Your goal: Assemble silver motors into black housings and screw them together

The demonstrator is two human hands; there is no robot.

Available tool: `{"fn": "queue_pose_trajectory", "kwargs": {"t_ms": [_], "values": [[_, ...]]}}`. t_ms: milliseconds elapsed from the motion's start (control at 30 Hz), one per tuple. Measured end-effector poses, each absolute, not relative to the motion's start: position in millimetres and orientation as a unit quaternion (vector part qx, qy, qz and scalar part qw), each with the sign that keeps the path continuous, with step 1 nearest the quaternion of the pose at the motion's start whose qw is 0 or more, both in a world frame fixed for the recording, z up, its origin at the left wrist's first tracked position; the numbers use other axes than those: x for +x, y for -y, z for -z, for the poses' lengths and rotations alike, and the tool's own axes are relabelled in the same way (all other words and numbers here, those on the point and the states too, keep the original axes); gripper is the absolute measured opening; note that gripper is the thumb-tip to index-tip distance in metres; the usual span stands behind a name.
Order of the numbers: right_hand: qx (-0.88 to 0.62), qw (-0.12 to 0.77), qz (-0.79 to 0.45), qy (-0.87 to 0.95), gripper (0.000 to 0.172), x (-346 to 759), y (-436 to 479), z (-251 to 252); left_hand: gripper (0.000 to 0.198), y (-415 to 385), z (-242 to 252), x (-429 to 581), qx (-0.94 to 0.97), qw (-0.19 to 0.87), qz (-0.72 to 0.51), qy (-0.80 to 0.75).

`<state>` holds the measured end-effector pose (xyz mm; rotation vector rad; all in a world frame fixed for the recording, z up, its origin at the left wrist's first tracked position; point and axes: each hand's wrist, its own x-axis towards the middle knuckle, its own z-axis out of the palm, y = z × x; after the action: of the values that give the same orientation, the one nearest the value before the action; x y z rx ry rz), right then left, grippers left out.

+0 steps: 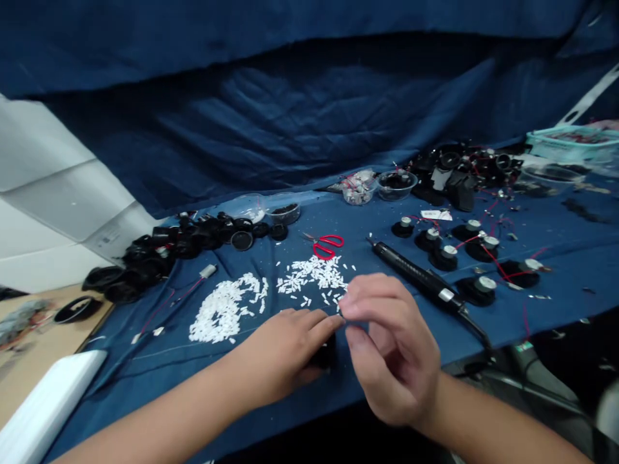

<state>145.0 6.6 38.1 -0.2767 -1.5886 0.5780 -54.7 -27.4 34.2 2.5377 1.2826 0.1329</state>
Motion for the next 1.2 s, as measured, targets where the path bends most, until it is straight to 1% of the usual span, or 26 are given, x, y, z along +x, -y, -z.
{"fn": "queue_pose_trajectory", "kwargs": {"t_ms": [133, 200, 333, 467, 600, 700, 733, 767, 800, 867, 900, 933, 967, 1033, 1100, 1200], "values": [[-0.193, 0.720, -0.244, 0.620, 0.035, 177.1, 21.5, -14.9, 0.073, 21.1, -30.5, -51.8, 0.876, 0.168, -0.035, -0.451], [-0.254, 0.735, -0.259, 0.572, 0.031, 191.2, 31.5, 3.3, 0.080, 19.7, -32.1, -54.1, 0.869, 0.180, -0.025, -0.460], [-0.353, 0.699, -0.315, 0.536, 0.025, 214.5, 41.9, 33.7, 0.092, 15.5, -42.9, -54.6, 0.863, 0.184, 0.006, -0.470], [-0.393, 0.677, -0.350, 0.515, 0.017, 223.8, 42.2, 43.9, 0.095, 7.8, -54.3, -45.3, 0.875, 0.198, 0.054, -0.439], [-0.401, 0.668, -0.366, 0.509, 0.013, 223.3, 38.6, 41.7, 0.092, 5.9, -61.9, -36.9, 0.880, 0.199, 0.098, -0.421], [-0.390, 0.671, -0.378, 0.505, 0.013, 223.3, 36.7, 40.8, 0.098, 5.0, -75.7, -33.6, 0.883, 0.204, 0.108, -0.408], [-0.389, 0.672, -0.383, 0.501, 0.013, 223.5, 36.5, 41.0, 0.098, 1.4, -82.2, -30.9, 0.886, 0.208, 0.105, -0.400], [-0.389, 0.672, -0.389, 0.496, 0.013, 223.6, 36.4, 41.3, 0.093, -5.2, -88.9, -26.5, 0.891, 0.214, 0.099, -0.388], [-0.392, 0.672, -0.394, 0.489, 0.012, 223.4, 36.6, 41.7, 0.084, -15.4, -94.9, -20.0, 0.897, 0.215, 0.087, -0.376], [-0.400, 0.671, -0.410, 0.471, 0.010, 222.0, 37.1, 42.1, 0.060, -46.5, -101.3, -0.9, 0.916, 0.207, 0.055, -0.339], [-0.404, 0.670, -0.421, 0.459, 0.009, 220.7, 37.5, 42.1, 0.051, -66.2, -100.5, 10.7, 0.925, 0.178, 0.027, -0.335], [-0.411, 0.669, -0.435, 0.441, 0.009, 219.4, 38.0, 42.0, 0.050, -87.4, -96.9, 22.9, 0.936, 0.142, 0.008, -0.322], [-0.418, 0.667, -0.451, 0.420, 0.010, 218.1, 38.5, 41.7, 0.053, -108.8, -90.8, 34.9, 0.945, 0.106, 0.007, -0.309], [-0.432, 0.660, -0.487, 0.375, 0.015, 216.5, 39.6, 40.9, 0.059, -147.5, -73.8, 56.3, 0.954, 0.095, 0.020, -0.285], [-0.441, 0.650, -0.519, 0.336, 0.023, 217.5, 40.6, 39.8, 0.053, -175.2, -55.8, 71.8, 0.960, 0.090, 0.041, -0.261], [-0.429, 0.636, -0.574, 0.285, 0.031, 223.5, 41.3, 36.9, 0.036, -193.2, -40.7, 81.3, 0.968, 0.080, 0.059, -0.230]]}}
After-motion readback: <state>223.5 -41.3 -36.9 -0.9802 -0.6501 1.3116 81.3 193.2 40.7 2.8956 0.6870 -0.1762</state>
